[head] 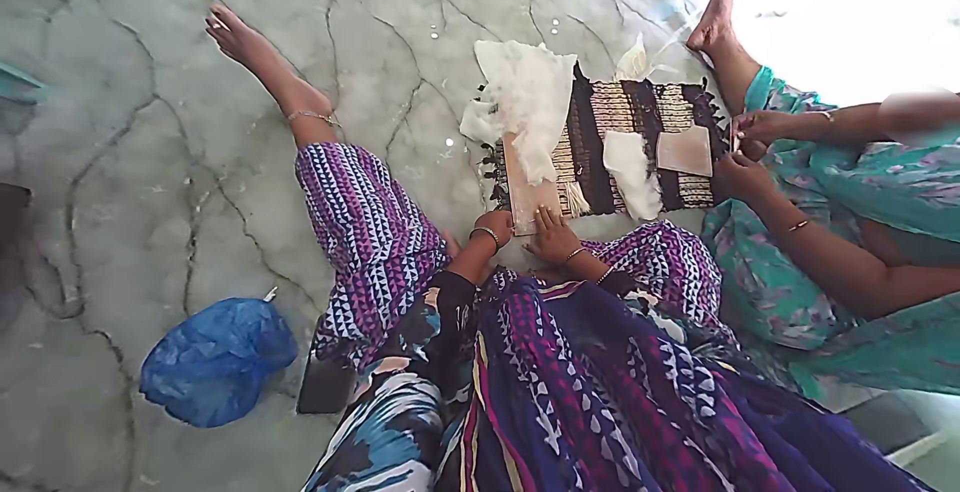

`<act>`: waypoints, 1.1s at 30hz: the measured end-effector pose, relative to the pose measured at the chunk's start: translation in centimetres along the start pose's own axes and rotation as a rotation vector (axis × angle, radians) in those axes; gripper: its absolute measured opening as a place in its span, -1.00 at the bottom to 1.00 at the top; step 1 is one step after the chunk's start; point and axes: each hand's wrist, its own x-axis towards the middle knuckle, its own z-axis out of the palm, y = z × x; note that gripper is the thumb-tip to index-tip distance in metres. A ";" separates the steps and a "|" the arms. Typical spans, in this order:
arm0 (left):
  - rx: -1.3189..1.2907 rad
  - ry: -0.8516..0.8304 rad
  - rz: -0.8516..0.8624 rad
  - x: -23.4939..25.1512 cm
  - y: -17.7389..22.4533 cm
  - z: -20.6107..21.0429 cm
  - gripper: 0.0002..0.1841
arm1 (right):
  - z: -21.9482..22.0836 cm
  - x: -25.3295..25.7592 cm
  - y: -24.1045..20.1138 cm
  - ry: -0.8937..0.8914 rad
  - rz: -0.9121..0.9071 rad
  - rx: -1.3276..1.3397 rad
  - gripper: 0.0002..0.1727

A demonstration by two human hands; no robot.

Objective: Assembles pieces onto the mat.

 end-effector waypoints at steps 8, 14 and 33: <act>0.105 -0.062 0.082 0.6 0.1 0.9 -0.67 | -0.3 -3.2 -0.4 -0.156 -0.003 -0.020 0.08; 0.149 -0.054 0.094 -0.1 0.3 0.2 -0.67 | -2.1 -2.7 -0.1 0.132 0.059 -0.002 -0.59; -0.389 0.379 0.070 0.7 -3.0 -0.1 -0.67 | -12.3 -4.1 1.8 0.071 0.489 0.367 -0.65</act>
